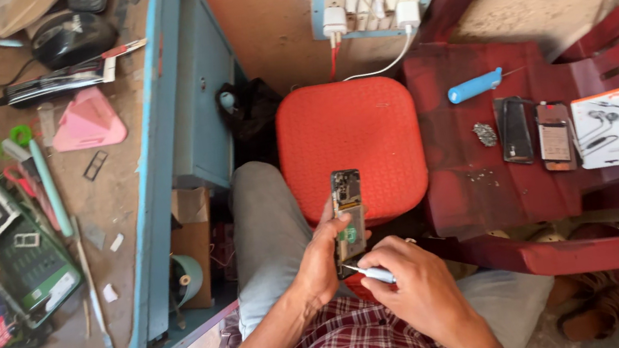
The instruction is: The person uses a screwdriver to remove screws from a disassembled mobile phone held in their left hand. They repeatedly place the removed screws onto a nearby red chair and continue unscrewing different sections of the phone's internal frame.
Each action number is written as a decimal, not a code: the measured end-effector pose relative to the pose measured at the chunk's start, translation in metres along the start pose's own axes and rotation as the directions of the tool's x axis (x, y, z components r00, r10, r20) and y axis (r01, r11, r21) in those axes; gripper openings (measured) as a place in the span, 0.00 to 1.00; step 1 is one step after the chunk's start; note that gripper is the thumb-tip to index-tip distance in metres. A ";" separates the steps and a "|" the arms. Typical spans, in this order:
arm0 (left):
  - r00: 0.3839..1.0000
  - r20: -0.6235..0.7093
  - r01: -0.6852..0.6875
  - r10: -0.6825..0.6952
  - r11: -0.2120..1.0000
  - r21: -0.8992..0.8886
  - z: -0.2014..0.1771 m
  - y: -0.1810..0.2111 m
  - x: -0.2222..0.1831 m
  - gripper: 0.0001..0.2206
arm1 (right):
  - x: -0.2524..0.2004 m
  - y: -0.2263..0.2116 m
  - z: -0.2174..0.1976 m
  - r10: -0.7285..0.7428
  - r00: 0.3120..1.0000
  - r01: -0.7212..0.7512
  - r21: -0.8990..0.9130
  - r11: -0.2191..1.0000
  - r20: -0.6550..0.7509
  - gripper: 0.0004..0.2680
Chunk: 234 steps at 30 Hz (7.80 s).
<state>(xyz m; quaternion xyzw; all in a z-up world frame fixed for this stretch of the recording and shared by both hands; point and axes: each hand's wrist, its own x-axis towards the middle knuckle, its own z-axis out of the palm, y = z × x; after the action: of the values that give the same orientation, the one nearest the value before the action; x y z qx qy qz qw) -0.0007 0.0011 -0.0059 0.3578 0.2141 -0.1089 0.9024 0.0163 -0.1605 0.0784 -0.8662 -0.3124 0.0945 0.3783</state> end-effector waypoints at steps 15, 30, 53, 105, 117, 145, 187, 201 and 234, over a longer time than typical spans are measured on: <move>0.992 0.086 0.108 -0.097 0.986 -0.129 -0.021 0.014 -0.005 0.26 | -0.005 0.043 -0.063 0.156 0.975 -0.140 0.109 0.984 -0.157 0.07; 0.991 0.048 0.126 -0.123 0.991 -0.048 -0.078 -0.006 0.010 0.29 | 0.003 0.427 -0.113 0.896 0.416 -0.830 -0.340 0.443 0.152 0.09; 0.962 -0.080 0.262 -0.263 0.965 -0.023 -0.073 -0.004 0.034 0.32 | 0.028 0.463 -0.116 0.755 0.642 -0.649 -0.615 0.446 -0.130 0.11; 0.980 0.171 0.128 -0.102 0.980 -0.150 -0.090 -0.005 0.022 0.30 | 0.117 0.340 -0.024 0.542 0.835 -0.531 -0.121 0.839 0.095 0.15; 0.983 0.075 0.179 -0.170 0.976 -0.128 -0.078 -0.004 0.033 0.30 | 0.067 0.470 -0.129 0.667 0.603 -0.796 -0.382 0.470 -0.437 0.09; 0.960 -0.041 0.273 -0.278 0.957 -0.095 -0.083 -0.004 0.041 0.25 | 0.126 0.440 -0.111 0.390 0.912 -0.409 -0.217 0.887 -0.125 0.10; 0.979 -0.116 0.170 -0.170 0.985 -0.007 -0.061 0.000 0.069 0.20 | 0.062 0.468 -0.157 0.947 0.280 -0.842 0.434 0.320 -0.156 0.12; 0.993 -0.049 0.112 -0.111 0.994 0.006 -0.071 -0.004 0.056 0.19 | 0.098 0.331 -0.059 0.742 0.658 -0.683 0.517 0.516 0.128 0.20; 0.999 -0.018 0.041 -0.042 0.999 -0.028 -0.078 -0.007 0.050 0.18 | 0.092 0.262 0.093 0.419 0.868 -0.457 -0.100 0.884 -0.266 0.13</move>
<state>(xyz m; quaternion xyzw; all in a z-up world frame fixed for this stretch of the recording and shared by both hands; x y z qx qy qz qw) 0.0170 0.0479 -0.0847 0.3416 0.2313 -0.1213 0.9028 0.1744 -0.1840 -0.1670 -0.9468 -0.0665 0.0489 0.3110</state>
